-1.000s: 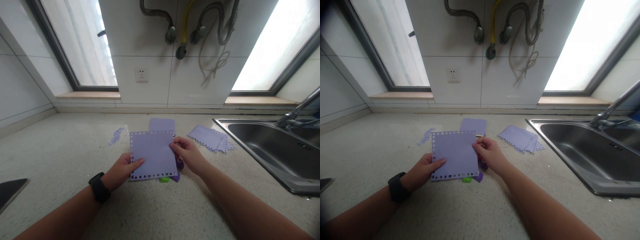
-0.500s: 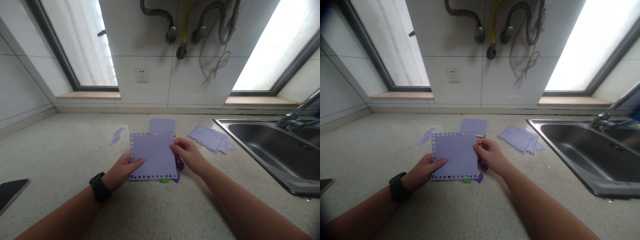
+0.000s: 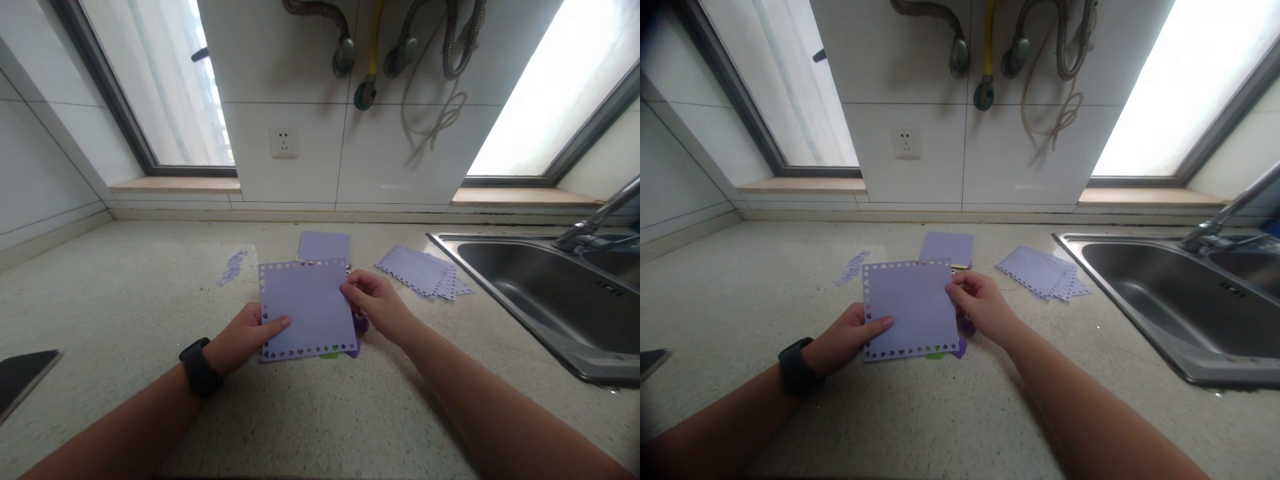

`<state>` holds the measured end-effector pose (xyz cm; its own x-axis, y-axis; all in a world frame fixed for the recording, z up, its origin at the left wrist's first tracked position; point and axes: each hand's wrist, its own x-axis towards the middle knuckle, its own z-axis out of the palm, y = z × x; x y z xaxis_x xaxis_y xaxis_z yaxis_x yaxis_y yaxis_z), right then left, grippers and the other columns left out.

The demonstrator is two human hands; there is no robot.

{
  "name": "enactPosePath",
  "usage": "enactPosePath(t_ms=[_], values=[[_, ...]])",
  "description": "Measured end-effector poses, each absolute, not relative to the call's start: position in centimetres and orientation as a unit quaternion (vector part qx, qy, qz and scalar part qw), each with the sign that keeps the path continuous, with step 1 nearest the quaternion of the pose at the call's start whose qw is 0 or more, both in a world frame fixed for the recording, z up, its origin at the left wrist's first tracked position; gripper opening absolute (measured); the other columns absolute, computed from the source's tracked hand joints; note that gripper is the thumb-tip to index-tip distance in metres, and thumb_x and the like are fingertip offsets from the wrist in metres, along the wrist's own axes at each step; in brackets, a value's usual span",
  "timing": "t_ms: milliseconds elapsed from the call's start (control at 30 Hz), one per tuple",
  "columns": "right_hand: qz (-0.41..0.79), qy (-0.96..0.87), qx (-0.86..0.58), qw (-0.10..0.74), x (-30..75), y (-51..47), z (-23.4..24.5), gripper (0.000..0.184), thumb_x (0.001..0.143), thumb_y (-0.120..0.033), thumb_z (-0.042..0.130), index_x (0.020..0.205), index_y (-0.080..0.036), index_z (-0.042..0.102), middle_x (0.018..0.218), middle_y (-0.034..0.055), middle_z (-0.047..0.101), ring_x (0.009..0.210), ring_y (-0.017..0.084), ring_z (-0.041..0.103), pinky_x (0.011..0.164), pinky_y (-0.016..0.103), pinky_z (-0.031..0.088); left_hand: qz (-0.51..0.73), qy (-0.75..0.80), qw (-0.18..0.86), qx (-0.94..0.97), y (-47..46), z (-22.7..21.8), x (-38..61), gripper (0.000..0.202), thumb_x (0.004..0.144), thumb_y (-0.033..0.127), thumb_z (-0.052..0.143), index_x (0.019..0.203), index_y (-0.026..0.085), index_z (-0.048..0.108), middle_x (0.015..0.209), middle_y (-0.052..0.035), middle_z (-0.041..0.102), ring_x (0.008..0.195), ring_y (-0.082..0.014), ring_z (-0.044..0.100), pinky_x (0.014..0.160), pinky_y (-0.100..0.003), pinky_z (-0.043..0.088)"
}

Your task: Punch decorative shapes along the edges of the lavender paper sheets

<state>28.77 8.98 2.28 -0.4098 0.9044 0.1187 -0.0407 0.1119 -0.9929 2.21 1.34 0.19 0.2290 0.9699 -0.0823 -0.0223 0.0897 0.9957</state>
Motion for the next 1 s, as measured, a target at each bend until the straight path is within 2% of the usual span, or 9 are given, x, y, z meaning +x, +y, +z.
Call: enactPosePath(t_ms=[233,733,867,1000], values=[[0.561,-0.62,-0.356,0.416,28.7,8.9,2.3,0.033,0.08,-0.051,0.081,0.081,-0.022,0.064,0.062,-0.0046,0.055,0.052,0.011,0.048,0.05,0.028,0.039,0.43,0.447,0.588,0.519,1.4,0.2,2.2,0.028,0.084,0.044,0.081,0.093,0.018,0.084,0.081,-0.0087,0.083,0.077,-0.024,0.074,0.069,-0.033,0.059],[0.563,-0.635,-0.352,0.394,29.0,8.8,2.3,0.03,0.082,-0.049,0.079,0.082,-0.023,0.065,0.061,-0.0046,0.056,0.053,0.011,0.047,0.051,0.028,0.039,0.428,0.456,0.613,0.484,1.4,0.3,2.3,0.03,0.084,0.039,0.083,0.106,0.018,0.083,0.092,-0.0099,0.085,0.081,-0.025,0.078,0.074,-0.036,0.062],[0.542,-0.647,-0.354,0.404,29.3,9.1,2.6,0.027,0.086,-0.048,0.075,0.084,-0.022,0.067,0.065,-0.002,0.062,0.056,0.013,0.052,0.054,0.029,0.043,0.462,0.458,0.616,0.444,1.3,0.2,2.3,0.028,0.08,0.034,0.088,0.099,0.014,0.084,0.089,-0.0115,0.085,0.075,-0.0243,0.078,0.07,-0.034,0.064],[0.487,-0.672,-0.362,0.424,30.0,9.5,3.0,0.029,0.091,-0.05,0.067,0.087,-0.022,0.069,0.076,0.0027,0.071,0.06,0.015,0.057,0.057,0.031,0.046,0.548,0.462,0.579,0.389,1.6,0.1,2.5,0.03,0.082,0.032,0.086,0.106,0.015,0.081,0.096,-0.0104,0.085,0.078,-0.0248,0.08,0.071,-0.035,0.066]])
